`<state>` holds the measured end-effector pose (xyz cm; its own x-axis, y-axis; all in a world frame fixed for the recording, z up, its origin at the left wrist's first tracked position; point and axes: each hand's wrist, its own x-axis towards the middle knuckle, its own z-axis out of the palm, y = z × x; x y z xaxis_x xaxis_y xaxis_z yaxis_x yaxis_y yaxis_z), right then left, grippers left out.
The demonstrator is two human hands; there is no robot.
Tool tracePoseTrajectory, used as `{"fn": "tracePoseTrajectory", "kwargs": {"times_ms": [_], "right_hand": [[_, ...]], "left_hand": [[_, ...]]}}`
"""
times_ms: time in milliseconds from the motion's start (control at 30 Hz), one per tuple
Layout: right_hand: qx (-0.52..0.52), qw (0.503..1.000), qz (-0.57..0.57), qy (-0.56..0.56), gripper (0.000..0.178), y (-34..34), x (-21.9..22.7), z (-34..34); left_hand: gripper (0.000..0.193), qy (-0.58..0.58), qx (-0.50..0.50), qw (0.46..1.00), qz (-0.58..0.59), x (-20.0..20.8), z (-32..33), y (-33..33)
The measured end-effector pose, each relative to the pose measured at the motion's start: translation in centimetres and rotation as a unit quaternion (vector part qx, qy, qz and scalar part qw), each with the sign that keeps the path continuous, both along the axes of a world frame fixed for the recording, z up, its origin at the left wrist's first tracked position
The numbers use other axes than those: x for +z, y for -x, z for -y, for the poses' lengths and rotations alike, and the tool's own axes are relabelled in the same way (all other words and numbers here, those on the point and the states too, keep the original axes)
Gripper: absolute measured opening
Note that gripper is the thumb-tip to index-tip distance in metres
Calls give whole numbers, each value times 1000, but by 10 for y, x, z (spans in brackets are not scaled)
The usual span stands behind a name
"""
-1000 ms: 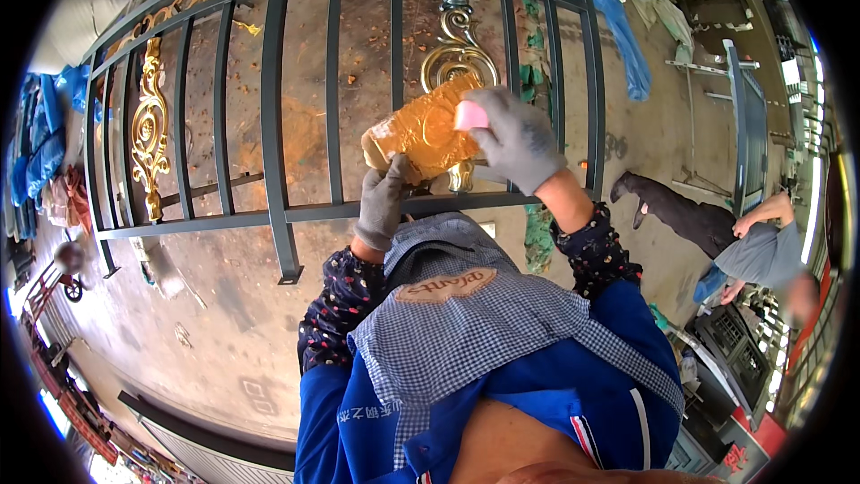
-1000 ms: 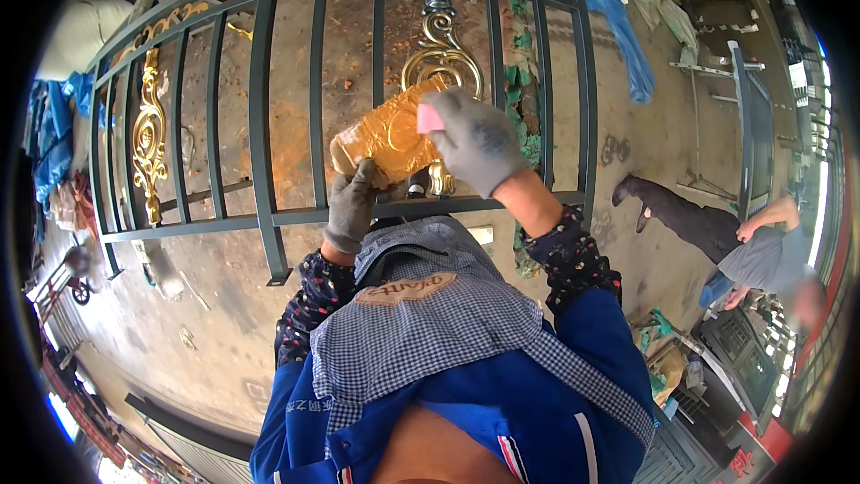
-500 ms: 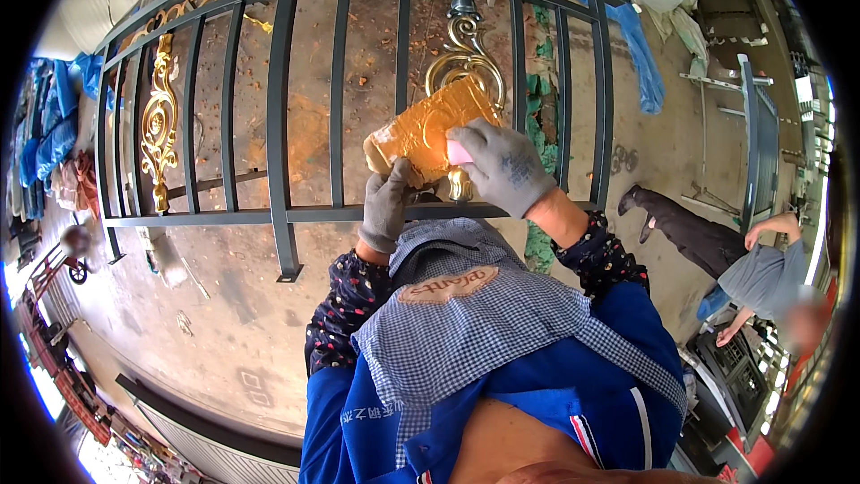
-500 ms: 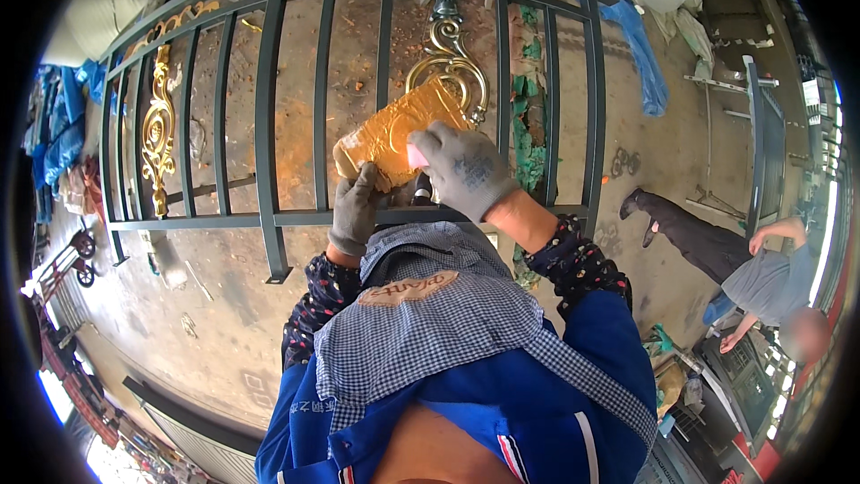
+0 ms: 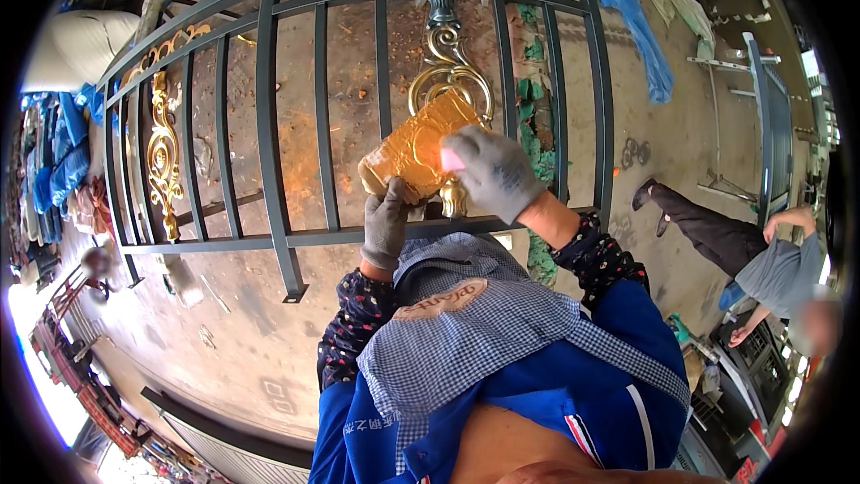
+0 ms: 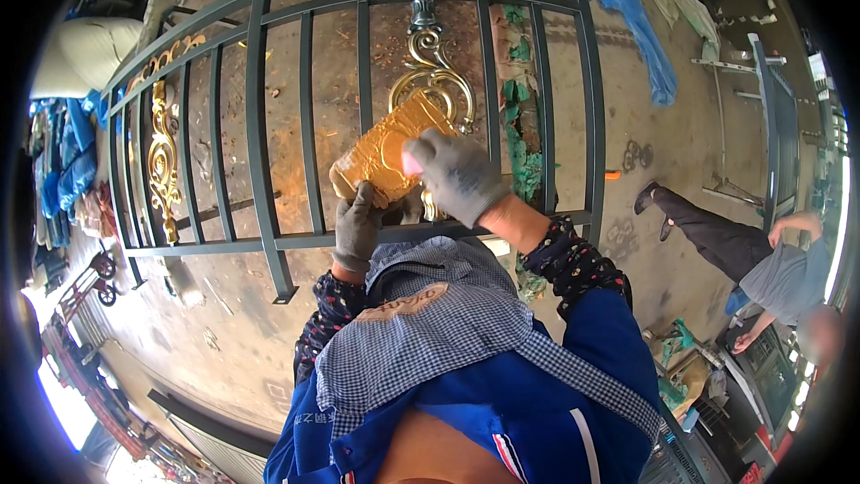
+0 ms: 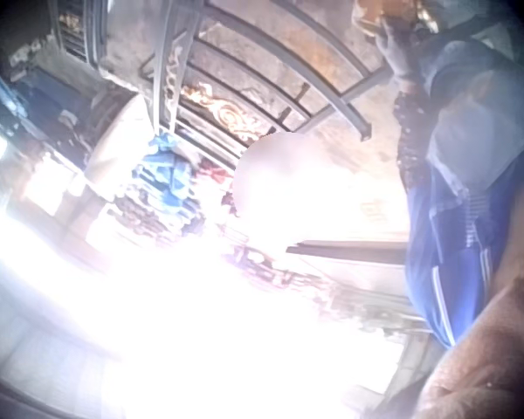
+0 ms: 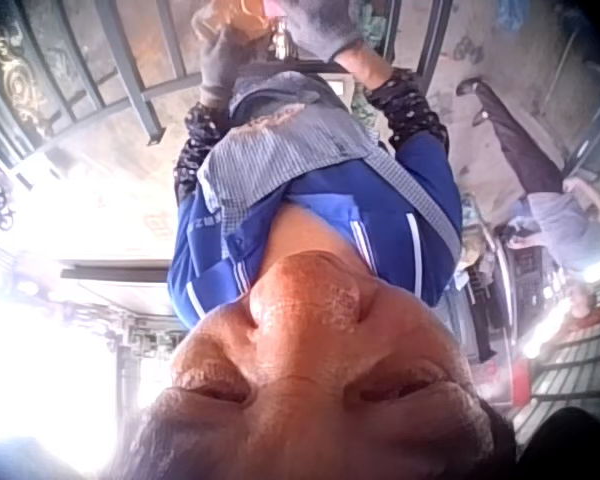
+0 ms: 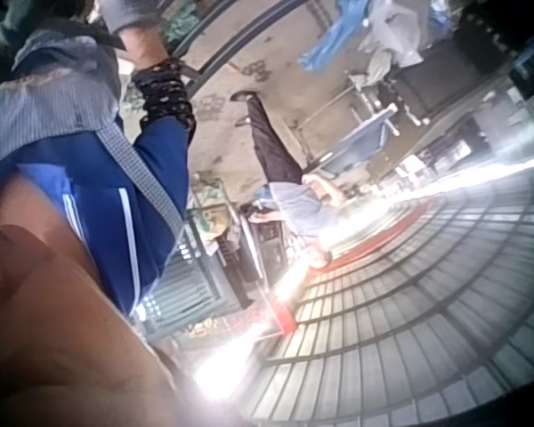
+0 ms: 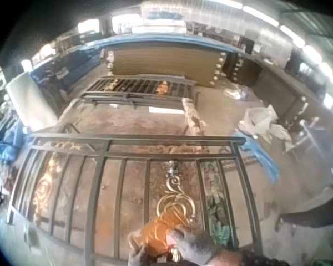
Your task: The person applies gold paint to the ornate scrollwork of a black metal gate using a pink sponge. They hold a gold paint tray in their left hand and repeatedly dip the sponge into a bucket to reload paint before continuing to cover the decorative metal elements.
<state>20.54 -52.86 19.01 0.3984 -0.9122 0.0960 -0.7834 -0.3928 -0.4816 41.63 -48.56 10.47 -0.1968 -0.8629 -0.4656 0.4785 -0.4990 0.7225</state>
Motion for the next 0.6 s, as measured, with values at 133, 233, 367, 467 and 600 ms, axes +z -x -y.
{"fn": "tracePoseTrajectory", "kwargs": {"times_ms": [133, 233, 367, 467, 600], "right_hand": [[-7, 999, 2, -54, 42, 3, -8, 6], [-71, 994, 84, -18, 39, 16, -16, 23], [-168, 940, 282, -91, 39, 36, -41, 61], [-250, 891, 356, -132, 43, 52, -70, 105], [-307, 822, 447, -172, 36, 55, -107, 165]], "left_hand": [[39, -30, -13, 999, -33, -16, 15, 0], [40, -24, -8, 999, -46, -33, 31, -3], [42, -1, 4, 1000, -25, -41, 61, -13], [42, -25, 17, 998, -48, -55, 86, -31], [46, -30, 6, 999, -35, -64, 119, -61]]}}
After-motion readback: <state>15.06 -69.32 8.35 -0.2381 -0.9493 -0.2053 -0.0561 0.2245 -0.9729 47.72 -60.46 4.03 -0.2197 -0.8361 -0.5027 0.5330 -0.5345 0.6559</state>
